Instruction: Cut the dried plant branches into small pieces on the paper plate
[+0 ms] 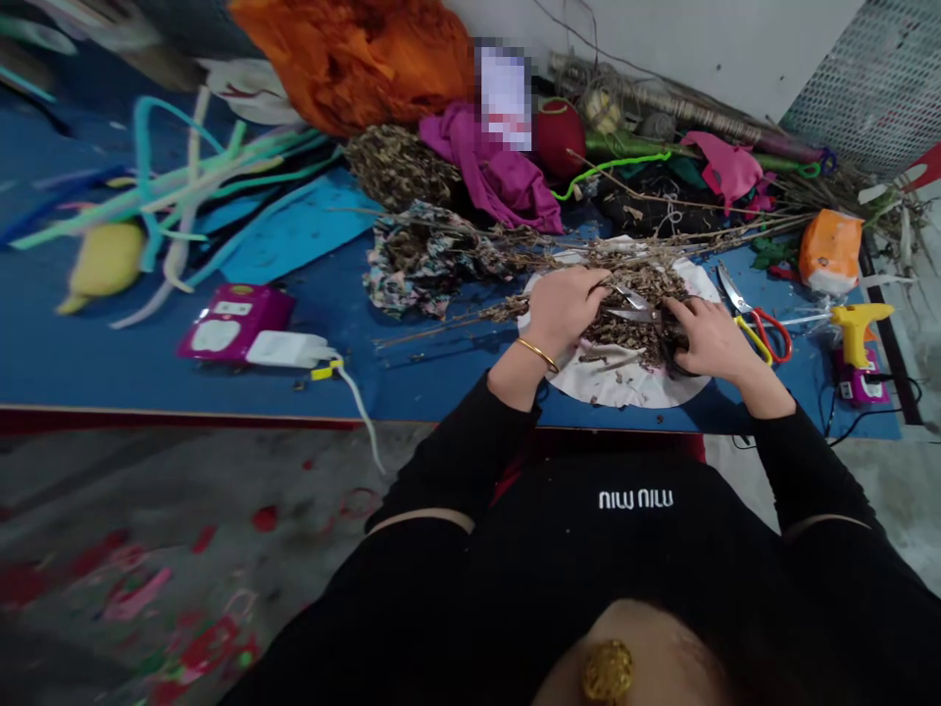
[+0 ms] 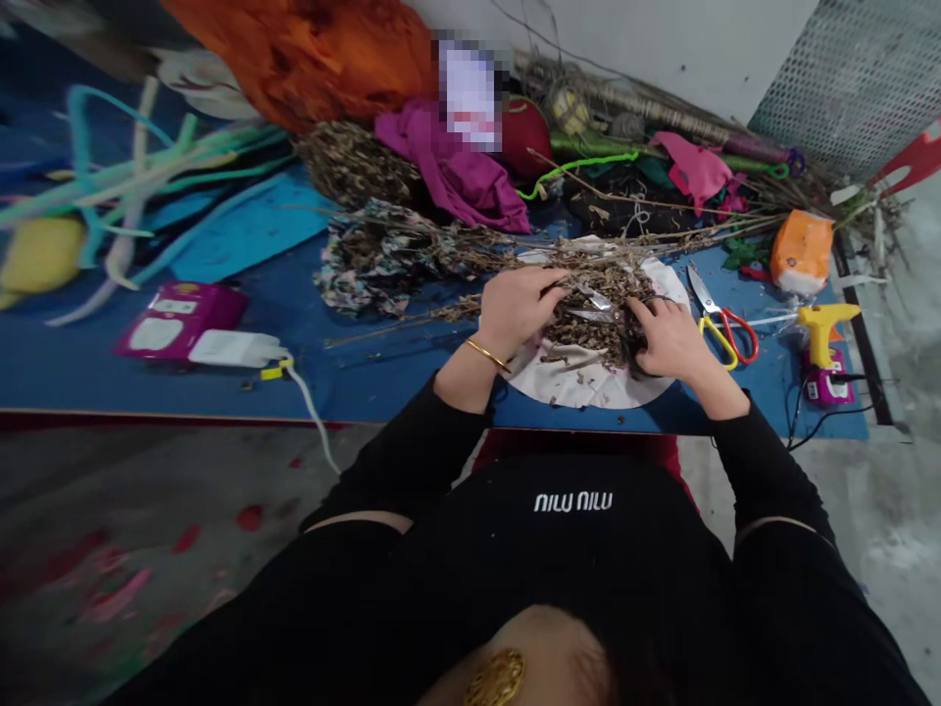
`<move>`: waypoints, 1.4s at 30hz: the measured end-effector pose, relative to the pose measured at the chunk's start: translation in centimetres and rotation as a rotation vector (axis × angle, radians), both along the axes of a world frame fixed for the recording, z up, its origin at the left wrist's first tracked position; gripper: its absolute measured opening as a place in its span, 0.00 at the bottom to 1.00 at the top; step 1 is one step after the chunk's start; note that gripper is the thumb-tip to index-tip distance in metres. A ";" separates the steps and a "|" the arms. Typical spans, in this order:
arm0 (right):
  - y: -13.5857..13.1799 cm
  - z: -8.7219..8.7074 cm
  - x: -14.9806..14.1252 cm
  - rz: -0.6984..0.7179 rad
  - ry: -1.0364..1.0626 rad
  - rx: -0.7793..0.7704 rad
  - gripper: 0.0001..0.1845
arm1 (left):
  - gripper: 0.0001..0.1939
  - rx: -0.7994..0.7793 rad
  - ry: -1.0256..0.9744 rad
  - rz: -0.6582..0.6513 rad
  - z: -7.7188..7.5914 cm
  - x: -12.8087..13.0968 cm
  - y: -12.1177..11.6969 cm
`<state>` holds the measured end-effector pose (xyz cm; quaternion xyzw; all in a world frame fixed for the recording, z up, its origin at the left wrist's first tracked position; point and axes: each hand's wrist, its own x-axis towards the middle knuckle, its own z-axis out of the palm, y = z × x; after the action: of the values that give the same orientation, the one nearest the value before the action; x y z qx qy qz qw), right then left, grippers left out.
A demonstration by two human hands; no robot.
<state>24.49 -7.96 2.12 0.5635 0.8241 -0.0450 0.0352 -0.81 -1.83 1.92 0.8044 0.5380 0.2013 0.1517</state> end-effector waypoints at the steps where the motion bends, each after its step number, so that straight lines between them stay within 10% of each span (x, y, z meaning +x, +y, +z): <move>1: 0.1 0.0 -0.2 -0.006 -0.030 0.005 0.45 | 0.18 0.003 -0.007 0.010 -0.1 0.0 0.1; 13: -0.6 1.8 -0.2 -0.119 0.010 0.108 0.29 | 0.18 0.037 -0.037 0.045 -0.1 -0.3 0.2; 24: 1.7 2.3 2.6 -0.233 0.928 -0.063 0.33 | 0.19 -0.028 -0.075 0.038 0.8 -0.4 -0.4; 42: 1.9 -0.5 1.4 -0.136 0.525 -0.002 0.41 | 0.15 -0.014 0.041 0.024 0.1 0.0 -0.7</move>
<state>25.92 -6.09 1.59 0.5866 0.7653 -0.1927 -0.1820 -0.84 -2.51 2.06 0.8007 0.5520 0.1829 0.1439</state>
